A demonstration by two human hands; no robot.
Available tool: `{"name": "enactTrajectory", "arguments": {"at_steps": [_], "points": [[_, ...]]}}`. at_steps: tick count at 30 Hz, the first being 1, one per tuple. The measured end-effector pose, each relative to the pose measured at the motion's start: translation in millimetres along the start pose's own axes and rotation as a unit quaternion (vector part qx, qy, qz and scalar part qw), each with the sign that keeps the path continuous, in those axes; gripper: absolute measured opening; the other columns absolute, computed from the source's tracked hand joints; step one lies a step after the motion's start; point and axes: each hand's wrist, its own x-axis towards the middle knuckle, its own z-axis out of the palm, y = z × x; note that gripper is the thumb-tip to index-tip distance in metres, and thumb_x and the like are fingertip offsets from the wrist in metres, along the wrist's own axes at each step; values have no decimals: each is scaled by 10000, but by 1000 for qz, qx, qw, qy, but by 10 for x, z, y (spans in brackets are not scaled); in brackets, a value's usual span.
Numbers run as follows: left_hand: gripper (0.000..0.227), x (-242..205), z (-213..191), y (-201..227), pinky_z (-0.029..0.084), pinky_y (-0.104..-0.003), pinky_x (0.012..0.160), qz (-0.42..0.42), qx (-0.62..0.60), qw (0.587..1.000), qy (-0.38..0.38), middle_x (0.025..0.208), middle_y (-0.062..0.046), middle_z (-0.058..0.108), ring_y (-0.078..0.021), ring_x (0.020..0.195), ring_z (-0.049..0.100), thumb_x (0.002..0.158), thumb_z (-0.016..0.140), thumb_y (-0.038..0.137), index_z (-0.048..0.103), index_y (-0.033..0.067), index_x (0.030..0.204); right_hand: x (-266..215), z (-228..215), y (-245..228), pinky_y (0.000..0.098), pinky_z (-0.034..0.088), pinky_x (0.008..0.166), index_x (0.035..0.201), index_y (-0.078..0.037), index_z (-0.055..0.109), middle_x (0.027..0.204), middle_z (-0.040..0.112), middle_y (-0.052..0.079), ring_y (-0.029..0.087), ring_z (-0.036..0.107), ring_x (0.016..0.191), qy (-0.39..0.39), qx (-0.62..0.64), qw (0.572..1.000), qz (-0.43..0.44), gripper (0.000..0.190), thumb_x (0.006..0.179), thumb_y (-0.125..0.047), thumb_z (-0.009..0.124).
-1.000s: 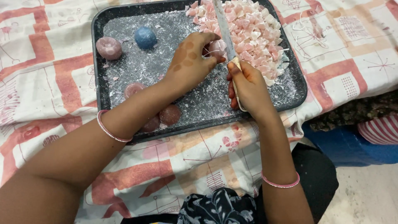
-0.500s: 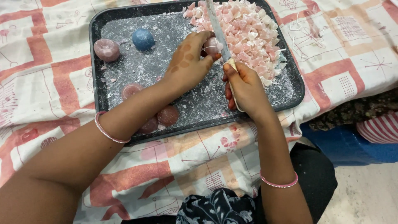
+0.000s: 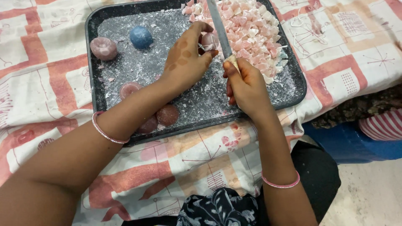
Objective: Shaving small colored soap or wax blocks into thin flakes using a knife on a tray.
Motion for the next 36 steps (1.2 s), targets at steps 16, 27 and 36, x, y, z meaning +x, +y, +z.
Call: {"name": "enactTrajectory", "arguments": {"at_steps": [16,27,36], "points": [[437,34,68,-221,569,-373,925,40,-10,998,41,1212,-134,642,-277,1092,685,798,684,44,578,91,1219,-93,109,-181,303,401,450,885,-52,605,561,535,1,82,522,481,95,-218,969,-63,331,1067,-329,602],[393,8,160,-326,543,-411,868,57,-22,997,57,1108,-139,639,-274,1010,684,863,730,141,567,91,1217,-132,138,-181,277,394,440,900,-70,583,597,537,-29,60,518,493,72,-163,983,-33,311,1092,-314,597],[388,44,187,-366,534,-427,875,26,-8,998,64,1104,-153,652,-325,1030,672,853,726,179,603,89,1210,-114,137,-176,272,405,443,894,-72,578,593,551,-18,65,539,492,74,-185,980,-24,337,1088,-347,595]]}}
